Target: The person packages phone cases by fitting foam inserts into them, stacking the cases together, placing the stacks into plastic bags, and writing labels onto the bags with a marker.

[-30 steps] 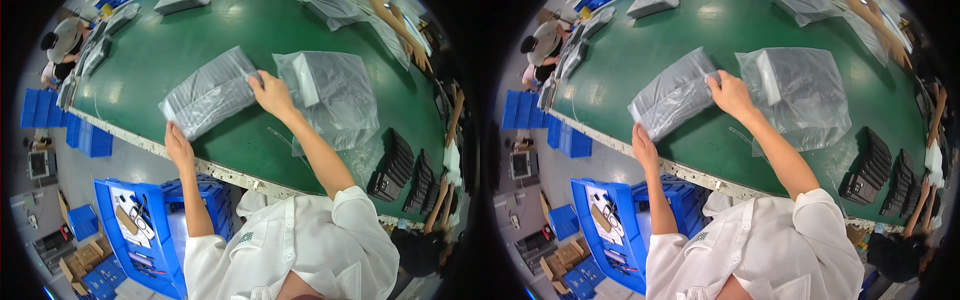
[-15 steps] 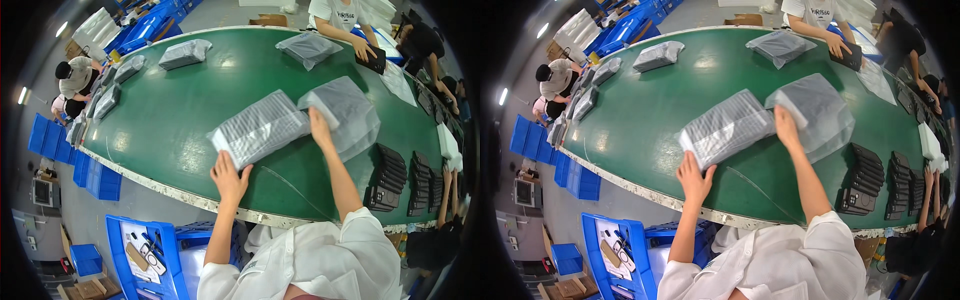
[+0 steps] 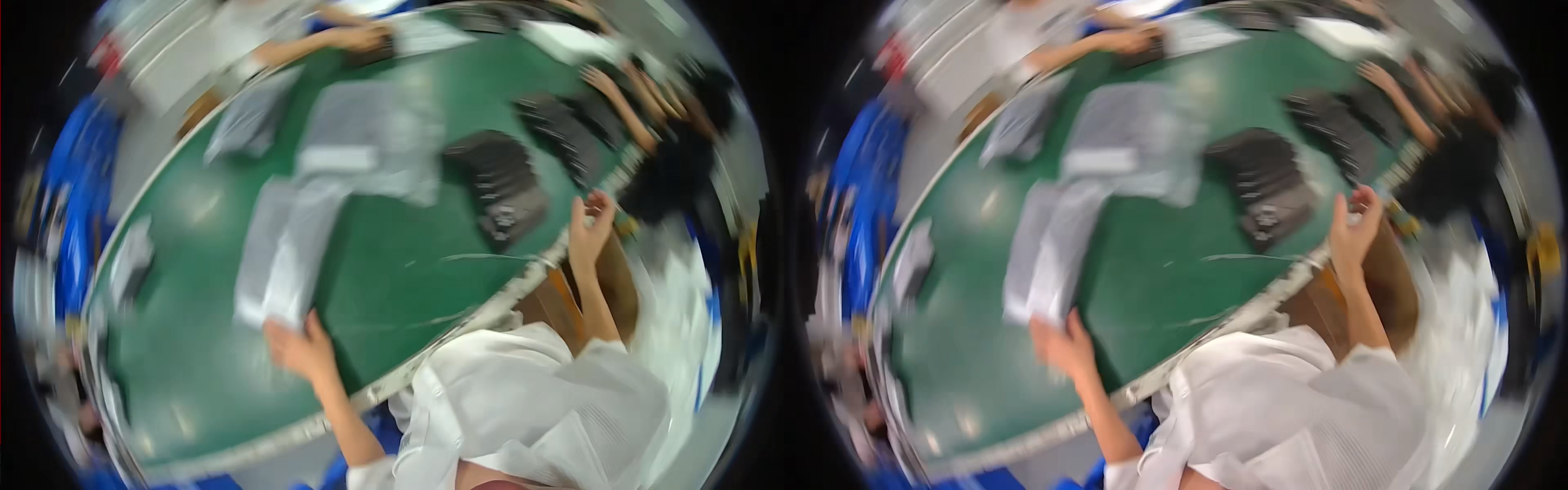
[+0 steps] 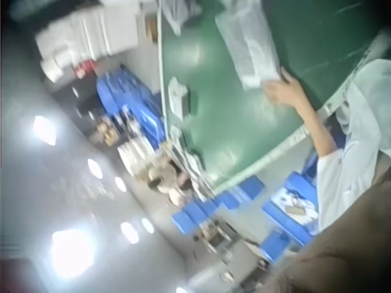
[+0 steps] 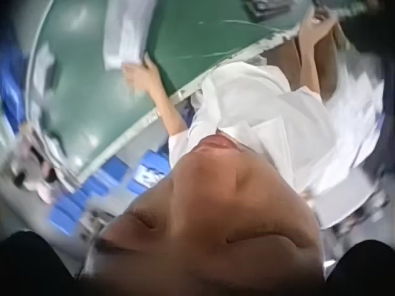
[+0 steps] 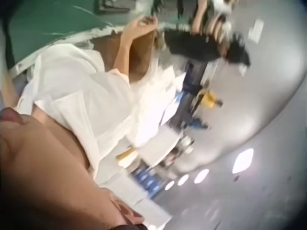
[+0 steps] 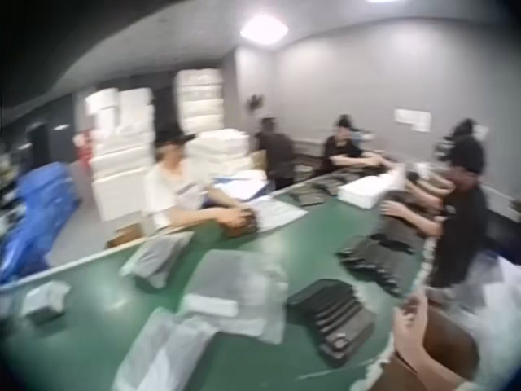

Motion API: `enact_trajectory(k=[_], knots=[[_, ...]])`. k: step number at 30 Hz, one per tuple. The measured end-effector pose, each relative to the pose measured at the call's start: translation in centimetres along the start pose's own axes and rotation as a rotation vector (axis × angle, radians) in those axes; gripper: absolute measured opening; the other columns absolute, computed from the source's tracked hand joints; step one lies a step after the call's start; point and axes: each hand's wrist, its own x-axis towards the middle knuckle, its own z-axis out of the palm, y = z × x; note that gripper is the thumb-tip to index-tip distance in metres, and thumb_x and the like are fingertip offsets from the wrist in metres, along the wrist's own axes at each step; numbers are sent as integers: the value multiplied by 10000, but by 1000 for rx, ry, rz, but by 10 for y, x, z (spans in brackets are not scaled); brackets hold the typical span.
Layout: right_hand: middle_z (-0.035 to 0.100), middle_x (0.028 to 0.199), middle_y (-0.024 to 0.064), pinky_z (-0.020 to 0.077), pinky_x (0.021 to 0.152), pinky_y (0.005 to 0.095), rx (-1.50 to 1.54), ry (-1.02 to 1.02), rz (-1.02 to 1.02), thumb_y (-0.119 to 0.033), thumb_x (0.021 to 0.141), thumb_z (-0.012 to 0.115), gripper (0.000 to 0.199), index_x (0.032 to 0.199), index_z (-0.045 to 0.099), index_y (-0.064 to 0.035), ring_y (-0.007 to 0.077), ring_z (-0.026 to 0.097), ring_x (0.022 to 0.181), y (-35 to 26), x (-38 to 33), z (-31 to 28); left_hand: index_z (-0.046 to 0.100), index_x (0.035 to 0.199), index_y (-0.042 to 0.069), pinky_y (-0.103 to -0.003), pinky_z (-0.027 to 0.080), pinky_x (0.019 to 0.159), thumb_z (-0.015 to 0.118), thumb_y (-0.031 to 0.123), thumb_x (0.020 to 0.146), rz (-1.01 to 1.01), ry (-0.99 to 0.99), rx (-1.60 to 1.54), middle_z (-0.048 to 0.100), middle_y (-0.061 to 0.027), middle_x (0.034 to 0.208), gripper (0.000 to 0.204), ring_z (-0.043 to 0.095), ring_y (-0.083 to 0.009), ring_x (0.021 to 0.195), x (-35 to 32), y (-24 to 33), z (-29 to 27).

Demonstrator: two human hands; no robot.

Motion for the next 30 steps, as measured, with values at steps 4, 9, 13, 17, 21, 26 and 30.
enact_trajectory(k=[4, 9, 13, 17, 21, 26, 30], knots=[[554, 1237, 131, 459, 1047, 381, -43, 425, 271, -314, 924, 871, 639, 1335, 533, 41, 235, 549, 1152, 74, 21, -50, 461, 1574, -47, -578, 462, 1077, 692, 594, 1000, -25, 0, 162, 539, -227, 1573, 891, 564, -433, 1360, -6, -23, -17], [629, 1380, 281, 468, 1114, 447, -255, 232, 319, -523, 819, 927, 1033, 1484, 488, 134, 343, 607, 1303, 134, 67, -40, 492, 1530, -76, -579, 474, 1061, 712, 550, 1001, 21, 50, 146, 592, -260, 1496, 848, 587, -455, 1329, -10, -26, -4], [791, 1175, 212, 545, 967, 492, -511, -190, 397, -708, 999, 563, 775, 1293, 751, -16, 431, 737, 1098, 162, 121, -48, 519, 1510, -119, -556, 420, 1177, 763, 441, 983, 16, 25, 44, 574, -336, 1510, 807, 550, -487, 1398, -12, -30, -8], [794, 1023, 268, 583, 827, 512, -639, 120, -2, -529, 1104, 493, 636, 1059, 819, 15, 417, 772, 931, 145, 144, -51, 417, 1573, -98, -580, 352, 1187, 763, 388, 971, -1, -24, -44, 487, -301, 1589, 847, 488, -466, 1428, -11, -35, -17], [707, 801, 48, 543, 743, 356, -24, -194, 41, -422, 1131, 505, 457, 1175, 792, -70, 176, 702, 821, 3, 88, 54, 412, 1576, -98, -555, 378, 1176, 771, 351, 969, -53, 5, -73, 483, -295, 1588, 837, 486, -460, 1426, -28, -46, -38], [787, 1013, 110, 585, 844, 300, 750, -1386, 231, -170, 1068, 691, 258, 1257, 755, -5, 169, 764, 937, -178, -70, 184, 422, 1587, -74, -517, 395, 1167, 823, 357, 924, -70, -52, -70, 498, -266, 1587, 887, 507, -430, 1416, -50, -56, -59], [777, 975, 74, 575, 826, 281, 1002, -1645, 17, -118, 995, 760, 180, 1118, 766, 14, 133, 741, 921, -253, -138, 259, 434, 1595, -46, -513, 390, 1164, 846, 322, 901, -14, -43, -144, 498, -238, 1600, 886, 516, -411, 1406, -46, -60, -63]])
